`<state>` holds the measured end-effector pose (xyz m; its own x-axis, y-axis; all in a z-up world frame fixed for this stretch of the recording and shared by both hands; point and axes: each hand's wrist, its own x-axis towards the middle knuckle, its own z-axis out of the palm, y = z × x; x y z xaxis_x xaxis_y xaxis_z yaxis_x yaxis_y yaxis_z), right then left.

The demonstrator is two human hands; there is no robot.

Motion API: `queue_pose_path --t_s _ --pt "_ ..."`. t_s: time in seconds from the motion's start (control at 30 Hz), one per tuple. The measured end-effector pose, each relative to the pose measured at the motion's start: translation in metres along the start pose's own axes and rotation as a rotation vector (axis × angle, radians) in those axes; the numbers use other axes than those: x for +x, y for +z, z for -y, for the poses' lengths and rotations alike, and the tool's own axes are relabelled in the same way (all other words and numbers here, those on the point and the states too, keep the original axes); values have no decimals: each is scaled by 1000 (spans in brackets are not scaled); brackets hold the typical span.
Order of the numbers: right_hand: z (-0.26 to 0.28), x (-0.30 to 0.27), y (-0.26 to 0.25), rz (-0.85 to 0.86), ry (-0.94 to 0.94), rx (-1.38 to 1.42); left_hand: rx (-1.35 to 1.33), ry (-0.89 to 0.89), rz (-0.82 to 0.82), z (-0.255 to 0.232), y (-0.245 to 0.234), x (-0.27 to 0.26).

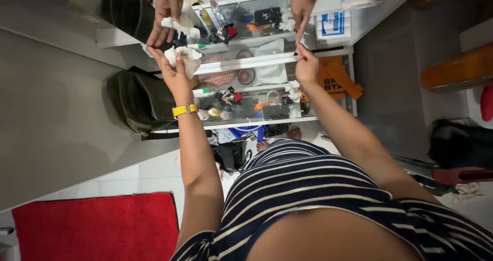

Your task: Sorting and wiping various small items from a storage drawer

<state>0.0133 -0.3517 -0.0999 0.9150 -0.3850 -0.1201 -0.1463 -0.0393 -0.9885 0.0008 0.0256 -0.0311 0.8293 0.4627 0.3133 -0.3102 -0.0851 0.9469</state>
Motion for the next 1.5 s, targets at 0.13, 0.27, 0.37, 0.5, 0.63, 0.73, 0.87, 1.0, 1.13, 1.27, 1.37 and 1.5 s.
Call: queue_pose_path --t_s 0.13,0.27,0.37,0.5,0.63,0.73,0.87,1.0,1.13,1.27,1.37,1.5 --pt "7 -11 23 61 -22 -108 -22 2 27 12 -12 0" --pt "20 -20 46 98 -72 -175 0 17 19 -13 -16 -5" --pt "57 -34 56 193 131 -276 133 -65 83 -25 -25 -4" --pt "52 -35 68 204 66 -239 152 -95 116 -43 -34 -6" --pt "45 -35 74 194 99 -258 155 -140 117 -61 -32 -12" --pt "67 -42 69 257 197 -220 181 -167 130 -61 -28 -18" --pt "16 5 26 61 298 126 122 -137 184 -53 -19 -34" --pt "-17 54 -45 -234 440 65 161 -103 228 -64 -7 -55" --pt "-25 83 -88 -295 503 7 165 -163 237 -82 7 -76" --pt "-76 90 -99 -273 268 13 12 -152 228 -92 33 -96" --pt "-95 97 -97 -251 315 -39 14 -186 262 -84 40 -107" --pt "-94 89 -82 -236 236 627 31 -180 280 -66 40 -115"
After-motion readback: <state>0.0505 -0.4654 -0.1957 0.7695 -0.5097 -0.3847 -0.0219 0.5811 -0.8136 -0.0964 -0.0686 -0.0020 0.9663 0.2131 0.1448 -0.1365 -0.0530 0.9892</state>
